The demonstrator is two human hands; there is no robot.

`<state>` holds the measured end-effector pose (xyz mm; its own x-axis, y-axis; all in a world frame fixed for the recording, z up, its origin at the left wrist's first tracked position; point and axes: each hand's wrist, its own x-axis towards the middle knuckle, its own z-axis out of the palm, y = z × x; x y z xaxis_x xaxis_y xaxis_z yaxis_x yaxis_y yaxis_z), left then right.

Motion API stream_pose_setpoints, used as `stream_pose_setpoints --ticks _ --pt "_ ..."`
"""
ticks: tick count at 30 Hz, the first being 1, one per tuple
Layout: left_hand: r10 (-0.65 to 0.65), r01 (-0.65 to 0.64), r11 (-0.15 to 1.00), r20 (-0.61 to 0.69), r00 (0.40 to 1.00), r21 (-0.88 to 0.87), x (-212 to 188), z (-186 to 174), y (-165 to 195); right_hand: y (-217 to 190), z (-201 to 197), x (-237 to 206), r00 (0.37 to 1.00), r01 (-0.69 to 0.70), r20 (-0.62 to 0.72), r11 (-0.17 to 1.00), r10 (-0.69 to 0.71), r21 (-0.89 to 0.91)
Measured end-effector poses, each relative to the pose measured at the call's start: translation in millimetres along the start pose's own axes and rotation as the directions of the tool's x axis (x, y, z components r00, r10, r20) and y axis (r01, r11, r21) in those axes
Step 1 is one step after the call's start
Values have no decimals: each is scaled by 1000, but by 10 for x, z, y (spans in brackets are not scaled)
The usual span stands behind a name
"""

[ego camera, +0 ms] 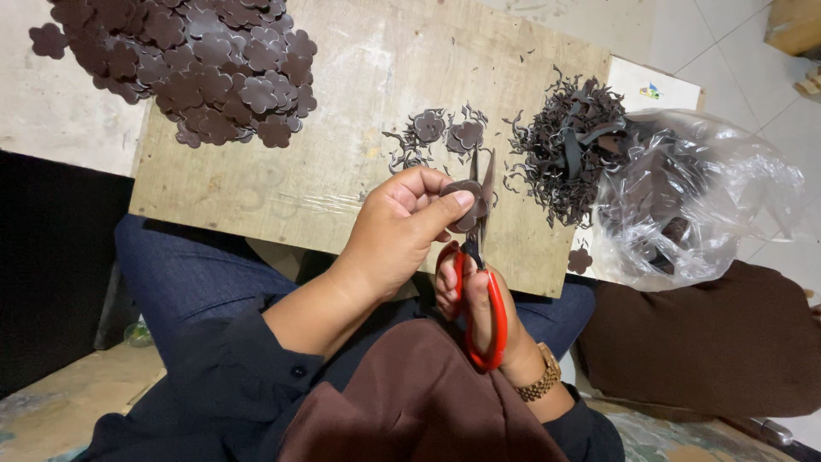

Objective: The person trims the edges of dark brown flower-shaped craft pieces using red-handled scissors. They hold each piece in the left hand and carefully cut around the perimeter with the right hand, then place the finished pieces into a growing pile on the left side of the wooden board.

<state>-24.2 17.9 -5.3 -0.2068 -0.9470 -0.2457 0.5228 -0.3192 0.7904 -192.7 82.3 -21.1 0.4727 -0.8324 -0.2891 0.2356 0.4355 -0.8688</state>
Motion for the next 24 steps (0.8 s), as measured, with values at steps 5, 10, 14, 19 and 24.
stream_pose_setpoints --ticks 5,10,14,19,24 --pt "3 -3 1000 -4 1000 19 5 -13 -3 -17 4 -2 1000 -18 7 1000 18 10" --pt "-15 15 1000 5 1000 23 8 -21 21 -71 -5 23 999 -13 42 999 14 -37" --pt "6 -6 1000 15 1000 -19 0 -9 7 -95 -35 9 997 -11 74 999 15 -52" --pt "2 -2 1000 9 1000 -5 0 -15 -16 -20 -47 -5 998 -49 38 999 48 14" --pt "-6 6 1000 0 1000 14 4 -7 -19 -13 -45 2 998 -53 31 998 52 20"
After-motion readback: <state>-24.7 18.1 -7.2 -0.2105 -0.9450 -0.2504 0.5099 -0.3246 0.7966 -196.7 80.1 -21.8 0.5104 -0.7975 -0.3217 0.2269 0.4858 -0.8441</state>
